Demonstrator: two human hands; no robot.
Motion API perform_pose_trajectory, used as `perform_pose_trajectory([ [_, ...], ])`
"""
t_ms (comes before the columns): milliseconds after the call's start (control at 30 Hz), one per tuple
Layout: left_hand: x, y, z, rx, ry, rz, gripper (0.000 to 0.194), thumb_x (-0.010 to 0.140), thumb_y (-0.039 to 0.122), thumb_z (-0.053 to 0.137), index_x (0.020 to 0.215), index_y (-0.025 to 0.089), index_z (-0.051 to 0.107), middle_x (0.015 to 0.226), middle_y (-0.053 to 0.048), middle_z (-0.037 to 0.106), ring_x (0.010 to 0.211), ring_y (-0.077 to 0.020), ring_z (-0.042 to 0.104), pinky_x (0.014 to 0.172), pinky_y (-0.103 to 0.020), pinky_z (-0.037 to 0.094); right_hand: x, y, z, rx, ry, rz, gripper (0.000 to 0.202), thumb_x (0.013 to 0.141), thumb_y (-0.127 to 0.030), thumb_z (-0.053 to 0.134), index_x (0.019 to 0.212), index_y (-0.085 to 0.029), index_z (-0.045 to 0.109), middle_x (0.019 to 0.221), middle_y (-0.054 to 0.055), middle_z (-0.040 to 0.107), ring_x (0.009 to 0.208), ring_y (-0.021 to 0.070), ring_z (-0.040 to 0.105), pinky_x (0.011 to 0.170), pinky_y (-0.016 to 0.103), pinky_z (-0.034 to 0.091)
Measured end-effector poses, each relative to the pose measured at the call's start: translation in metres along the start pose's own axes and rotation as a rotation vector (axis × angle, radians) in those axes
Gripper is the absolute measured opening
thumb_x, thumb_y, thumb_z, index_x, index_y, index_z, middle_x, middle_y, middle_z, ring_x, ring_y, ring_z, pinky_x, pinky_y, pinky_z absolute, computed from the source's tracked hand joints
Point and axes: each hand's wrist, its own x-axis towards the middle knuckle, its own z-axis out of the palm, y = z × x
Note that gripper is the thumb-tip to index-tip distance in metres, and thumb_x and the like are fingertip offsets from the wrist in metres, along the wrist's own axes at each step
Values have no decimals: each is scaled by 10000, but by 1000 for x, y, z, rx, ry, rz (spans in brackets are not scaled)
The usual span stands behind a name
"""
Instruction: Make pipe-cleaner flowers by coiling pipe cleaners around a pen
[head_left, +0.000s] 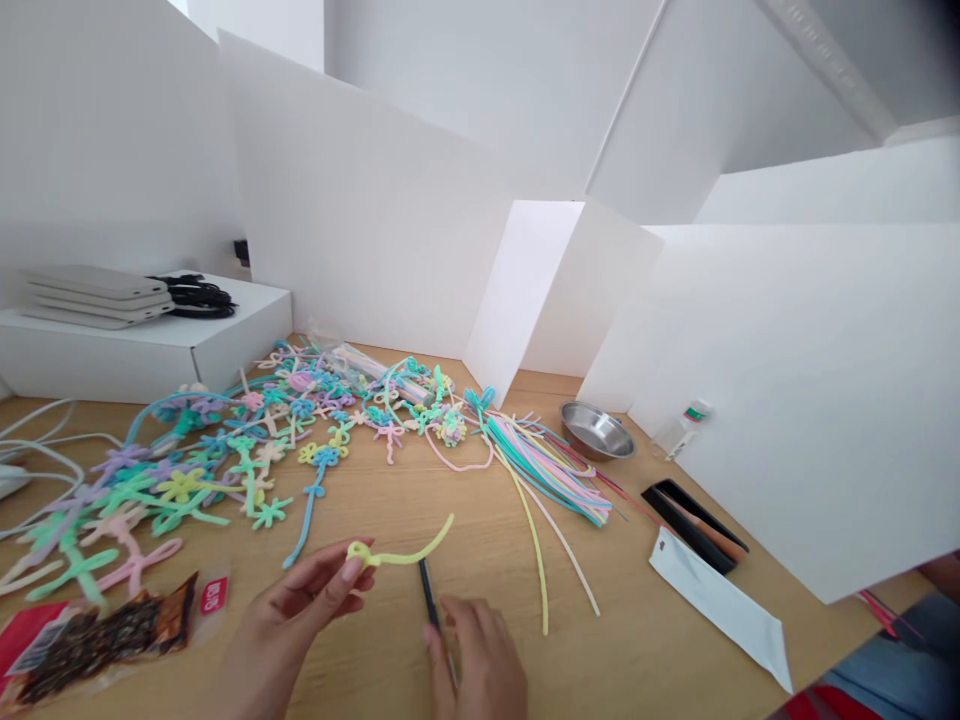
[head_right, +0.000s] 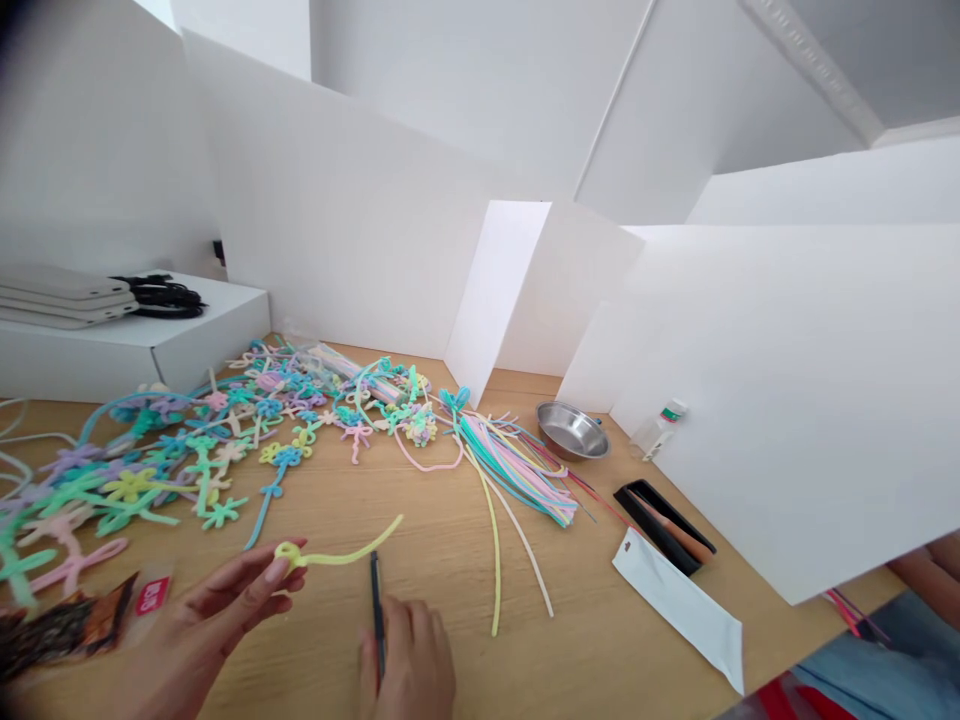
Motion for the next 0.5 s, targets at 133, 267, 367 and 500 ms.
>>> perform_pose_trajectory([
  [133, -1, 0, 2, 79, -40, 54, 304, 664, 461, 785, 886, 254, 775, 777, -5, 789, 758, -210, 674, 692, -226, 538, 24, -21, -17, 168, 117, -104, 225, 956, -296, 478, 1136, -232, 596, 964, 91, 679, 878, 242, 621, 783, 367, 443],
  [267, -3, -3, 2, 111, -103, 78, 264, 647, 460, 798, 857, 299, 788, 847, 11, 797, 815, -216, 686, 712, -204, 543, 39, -45, -20, 215, 39, -98, 222, 976, -337, 460, 1102, -251, 621, 971, 72, 677, 911, 247, 586, 810, 389, 403],
  [367, -2, -9, 0, 94, -172, 73, 251, 629, 429, 824, 859, 332, 793, 851, 24, 805, 863, -223, 702, 729, -197, 553, 43, -51, -16, 261, 5, -52, 191, 977, -304, 468, 973, -265, 655, 898, 40, 675, 857, 225, 573, 777, 369, 395],
  [500, 6, -16, -3, 44, -229, 24, 276, 604, 405, 848, 867, 335, 800, 878, 11, 819, 872, -234, 717, 730, -216, 572, 47, -48, -12, 333, 17, -35, 234, 981, -336, 462, 900, -262, 669, 848, 25, 679, 824, 208, 566, 753, 342, 405],
])
